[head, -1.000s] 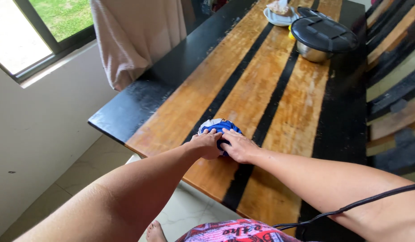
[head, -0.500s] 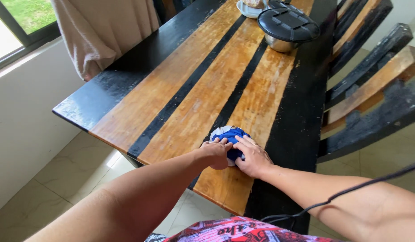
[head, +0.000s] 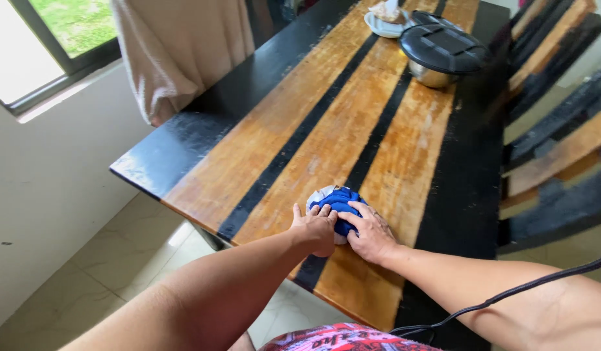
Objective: Clean and wipe a wooden dining table with a cloth and reorganize objects.
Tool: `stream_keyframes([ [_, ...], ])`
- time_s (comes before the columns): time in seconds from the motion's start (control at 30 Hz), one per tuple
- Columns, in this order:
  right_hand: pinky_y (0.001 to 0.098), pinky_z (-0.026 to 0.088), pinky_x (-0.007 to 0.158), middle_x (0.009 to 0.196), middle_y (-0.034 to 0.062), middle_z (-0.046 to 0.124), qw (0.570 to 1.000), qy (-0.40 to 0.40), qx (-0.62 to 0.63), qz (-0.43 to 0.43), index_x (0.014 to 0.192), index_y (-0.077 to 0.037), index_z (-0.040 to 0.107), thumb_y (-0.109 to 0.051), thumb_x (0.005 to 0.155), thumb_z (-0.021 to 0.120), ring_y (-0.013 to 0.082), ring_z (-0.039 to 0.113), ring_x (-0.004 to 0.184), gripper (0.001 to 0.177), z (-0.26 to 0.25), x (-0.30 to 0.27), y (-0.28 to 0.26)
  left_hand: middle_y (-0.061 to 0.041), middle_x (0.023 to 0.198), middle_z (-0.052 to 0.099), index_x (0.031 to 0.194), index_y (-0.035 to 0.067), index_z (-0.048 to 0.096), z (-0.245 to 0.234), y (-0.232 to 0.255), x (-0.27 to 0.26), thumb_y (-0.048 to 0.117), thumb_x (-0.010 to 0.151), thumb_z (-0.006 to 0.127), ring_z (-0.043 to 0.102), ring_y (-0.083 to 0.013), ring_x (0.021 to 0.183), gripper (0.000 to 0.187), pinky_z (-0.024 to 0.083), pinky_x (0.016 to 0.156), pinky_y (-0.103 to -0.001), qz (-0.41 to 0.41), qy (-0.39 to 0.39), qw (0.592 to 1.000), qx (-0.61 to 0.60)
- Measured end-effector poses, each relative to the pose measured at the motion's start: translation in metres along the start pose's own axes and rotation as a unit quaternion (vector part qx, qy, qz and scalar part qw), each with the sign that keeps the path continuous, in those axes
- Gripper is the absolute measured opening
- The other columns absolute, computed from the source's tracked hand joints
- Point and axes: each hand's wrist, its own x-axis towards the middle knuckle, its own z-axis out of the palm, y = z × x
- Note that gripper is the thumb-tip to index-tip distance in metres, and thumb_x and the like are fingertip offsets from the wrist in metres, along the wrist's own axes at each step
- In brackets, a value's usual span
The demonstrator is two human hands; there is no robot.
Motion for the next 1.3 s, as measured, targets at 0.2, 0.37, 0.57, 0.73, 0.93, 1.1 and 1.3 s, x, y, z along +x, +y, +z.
stream_keyframes([
  [0.2,0.0448,0.043,0.111,0.141,0.0164,0.052,0.999,-0.029,0.03,-0.027,0.13,-0.018,0.068,-0.014,0.083,0.061,0.0384,0.052,0.13,0.048,0.047,0.078,-0.079,-0.005,0.174,0.012,0.164,0.019,0.02,-0.017,-0.118,-0.012,0.042,0.093,0.063,0.012,-0.0286,0.16,0.087,0.007,0.121,-0.073,-0.062,-0.006,0.998,-0.021],
  [0.37,0.0451,0.042,0.112,0.145,0.0176,0.049,0.995,-0.071,0.031,-0.065,0.134,-0.019,0.065,-0.015,0.085,0.06,0.0392,0.05,0.132,0.05,0.087,0.147,-0.138,-0.002,0.173,0.014,0.164,0.02,0.022,-0.022,-0.211,-0.029,0.055,0.092,0.062,0.015,-0.0259,0.159,0.089,0.007,0.122,-0.072,-0.102,0.017,0.994,-0.045],
  [0.57,0.0486,0.03,0.118,0.159,0.0188,0.033,0.979,-0.175,-0.028,-0.1,0.147,-0.023,0.052,-0.022,0.087,0.059,0.042,0.035,0.144,0.06,0.127,0.213,-0.191,0.0,0.173,0.014,0.163,0.022,0.025,-0.022,-0.286,-0.046,0.064,0.092,0.058,0.016,-0.0248,0.159,0.089,0.008,0.123,-0.07,-0.157,0.034,0.984,-0.072],
  [0.73,0.0533,0.022,0.122,0.165,0.0168,0.026,0.963,-0.238,-0.088,-0.086,0.152,-0.025,0.043,-0.03,0.089,0.057,0.0398,0.026,0.15,0.065,0.125,0.225,-0.22,-0.001,0.173,0.015,0.163,0.024,0.026,-0.019,-0.3,-0.057,0.061,0.095,0.053,0.017,-0.0243,0.159,0.082,0.009,0.124,-0.068,-0.186,0.04,0.976,-0.103],
  [0.93,0.0511,0.025,0.122,0.165,0.0143,0.028,0.962,-0.246,-0.081,-0.082,0.149,-0.024,0.046,-0.034,0.089,0.056,0.0391,0.029,0.151,0.061,0.117,0.21,-0.203,-0.003,0.173,0.016,0.163,0.024,0.027,-0.011,-0.269,-0.06,0.061,0.096,0.053,0.014,-0.0273,0.16,0.08,0.009,0.124,-0.067,-0.198,0.051,0.973,-0.108],
  [1.1,0.0476,0.025,0.124,0.163,0.0187,0.03,0.966,-0.227,-0.044,-0.116,0.148,-0.021,0.048,-0.035,0.09,0.058,0.0443,0.03,0.149,0.06,0.118,0.183,-0.157,-0.004,0.173,0.016,0.163,0.024,0.027,0.007,-0.222,-0.051,0.053,0.096,0.056,0.014,-0.0278,0.16,0.078,0.009,0.124,-0.068,-0.209,0.058,0.97,-0.108],
  [1.3,0.048,0.027,0.122,0.162,0.0194,0.033,0.967,-0.216,-0.026,-0.132,0.144,-0.021,0.053,-0.033,0.089,0.055,0.0448,0.032,0.148,0.057,0.082,0.135,-0.088,-0.003,0.173,0.017,0.162,0.025,0.03,0.028,-0.135,-0.025,0.036,0.09,0.064,0.017,-0.0271,0.159,0.081,0.011,0.122,-0.068,-0.225,0.078,0.966,-0.103],
])
